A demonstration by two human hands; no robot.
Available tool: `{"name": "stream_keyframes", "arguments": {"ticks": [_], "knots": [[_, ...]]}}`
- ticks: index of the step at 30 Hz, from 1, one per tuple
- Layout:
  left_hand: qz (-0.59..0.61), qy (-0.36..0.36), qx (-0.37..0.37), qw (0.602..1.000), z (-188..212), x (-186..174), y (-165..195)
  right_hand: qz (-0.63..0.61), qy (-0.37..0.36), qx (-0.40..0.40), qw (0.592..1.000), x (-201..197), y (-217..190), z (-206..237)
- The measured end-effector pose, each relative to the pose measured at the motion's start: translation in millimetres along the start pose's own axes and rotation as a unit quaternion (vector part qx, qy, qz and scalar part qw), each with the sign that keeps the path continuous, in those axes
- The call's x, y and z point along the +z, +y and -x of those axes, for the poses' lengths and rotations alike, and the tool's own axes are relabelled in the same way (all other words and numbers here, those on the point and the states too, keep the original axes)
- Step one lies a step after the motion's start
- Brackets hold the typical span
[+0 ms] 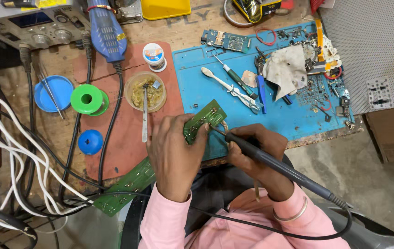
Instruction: The person cleans a brown circuit board with a brush and a cloth, then holds a green circuit board and solders components on it with a soldering iron, working along the board while steadying it with the other hand.
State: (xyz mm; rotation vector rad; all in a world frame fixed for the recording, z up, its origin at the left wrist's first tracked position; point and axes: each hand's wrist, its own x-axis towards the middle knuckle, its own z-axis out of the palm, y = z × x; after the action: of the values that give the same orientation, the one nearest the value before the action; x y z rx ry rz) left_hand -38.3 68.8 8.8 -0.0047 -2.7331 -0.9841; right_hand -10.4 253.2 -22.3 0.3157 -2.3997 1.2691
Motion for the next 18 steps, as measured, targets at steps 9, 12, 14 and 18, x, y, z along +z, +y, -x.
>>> {"name": "stream_keyframes", "arguments": {"ticks": [9, 12, 14, 18], "knots": [[0.059, 0.016, 0.025, 0.998, 5.7, -16.0, 11.2, -0.171, 0.078, 0.021, 0.982, 2.5, 28.9, 18.4], [0.089, 0.034, 0.02, 0.995, 12.8, -24.6, 16.2, -0.336, 0.101, 0.067, 0.934, -0.1, 39.8, 25.3], [0.137, 0.031, 0.002, 0.99, 12.9, -29.5, 14.5, -0.381, 0.113, 0.07, 0.915, -1.3, 40.1, 23.2], [0.297, -0.001, -0.099, 0.95, 11.2, -29.8, 4.6, -0.368, 0.186, 0.018, 0.911, -5.0, 13.3, 13.0]]}}
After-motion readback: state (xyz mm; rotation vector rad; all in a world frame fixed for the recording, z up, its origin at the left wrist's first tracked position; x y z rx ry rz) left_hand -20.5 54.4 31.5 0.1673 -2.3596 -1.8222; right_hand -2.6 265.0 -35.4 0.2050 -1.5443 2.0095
